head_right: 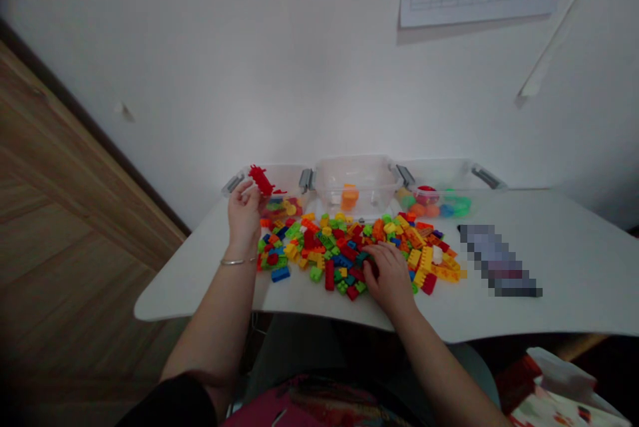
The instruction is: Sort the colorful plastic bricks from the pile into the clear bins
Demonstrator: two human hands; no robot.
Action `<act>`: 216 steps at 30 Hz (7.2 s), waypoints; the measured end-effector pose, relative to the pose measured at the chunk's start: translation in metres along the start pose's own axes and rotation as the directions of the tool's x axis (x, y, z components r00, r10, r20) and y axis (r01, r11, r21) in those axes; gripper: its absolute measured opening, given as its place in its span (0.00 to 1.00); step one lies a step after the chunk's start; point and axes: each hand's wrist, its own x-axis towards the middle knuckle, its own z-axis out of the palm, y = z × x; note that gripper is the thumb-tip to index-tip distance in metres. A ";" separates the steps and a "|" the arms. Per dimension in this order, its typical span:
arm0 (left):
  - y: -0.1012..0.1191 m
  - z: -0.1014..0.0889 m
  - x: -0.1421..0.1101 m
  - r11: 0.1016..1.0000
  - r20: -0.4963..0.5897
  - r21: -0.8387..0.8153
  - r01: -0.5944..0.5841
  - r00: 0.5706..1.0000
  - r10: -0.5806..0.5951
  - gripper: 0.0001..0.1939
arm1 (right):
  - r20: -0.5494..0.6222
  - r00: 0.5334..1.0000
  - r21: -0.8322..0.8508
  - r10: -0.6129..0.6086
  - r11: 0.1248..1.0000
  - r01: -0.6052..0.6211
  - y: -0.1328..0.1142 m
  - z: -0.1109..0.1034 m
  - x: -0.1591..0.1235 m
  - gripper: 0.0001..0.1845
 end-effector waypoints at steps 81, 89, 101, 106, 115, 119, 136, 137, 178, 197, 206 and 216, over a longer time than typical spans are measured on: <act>-0.024 -0.024 -0.147 0.161 0.710 0.684 -0.711 0.700 0.078 0.23 | 0.073 0.996 -0.026 0.049 0.999 -0.047 0.001 -0.001 0.005 0.13; -0.025 -0.023 -0.147 0.204 0.705 0.678 -0.706 0.704 0.089 0.19 | -0.003 0.970 -0.271 0.243 0.933 -0.235 0.038 -0.013 0.036 0.18; -0.026 -0.023 -0.146 0.235 0.692 0.691 -0.684 0.719 0.059 0.16 | 0.061 0.948 -0.441 0.311 0.861 -0.254 0.064 0.001 0.050 0.19; -0.027 -0.023 -0.146 0.238 0.695 0.688 -0.686 0.717 0.059 0.17 | -0.026 0.958 -0.387 0.286 0.881 -0.273 0.057 -0.003 0.054 0.17; -0.016 -0.023 -0.147 0.365 0.680 0.646 -0.670 0.723 0.124 0.18 | -0.096 0.983 0.060 0.154 0.987 -0.149 -0.010 -0.006 0.050 0.15; -0.006 -0.017 -0.151 0.665 0.663 0.539 -0.517 0.747 0.044 0.18 | -0.049 0.999 0.206 -0.014 0.978 0.024 -0.046 0.002 0.038 0.12; 0.002 -0.008 -0.097 0.973 0.243 0.231 -0.007 0.969 -0.051 0.17 | -0.102 0.961 0.028 -0.257 0.965 0.261 -0.050 0.004 0.016 0.24; 0.005 -0.009 -0.083 0.962 0.175 0.257 -0.088 0.984 0.043 0.17 | -0.100 0.962 0.028 -0.254 0.966 0.258 -0.049 0.004 0.014 0.24; -0.002 -0.006 -0.103 0.255 0.516 0.799 -0.544 0.839 0.174 0.13 | -0.045 0.993 0.034 -0.105 0.994 0.107 -0.042 0.015 0.012 0.17; -0.029 -0.009 -0.160 0.236 0.711 0.651 -0.721 0.689 0.143 0.20 | -0.045 0.996 0.078 -0.080 0.994 0.083 -0.046 0.010 0.011 0.14; -0.031 -0.009 -0.157 0.295 0.695 0.654 -0.697 0.707 0.130 0.20 | -0.010 0.977 -0.272 0.212 0.940 -0.206 -0.006 -0.013 0.038 0.16; -0.030 -0.011 -0.157 0.299 0.700 0.654 -0.695 0.706 0.110 0.16 | 0.171 0.883 -0.508 0.437 0.807 -0.301 0.014 -0.017 0.065 0.18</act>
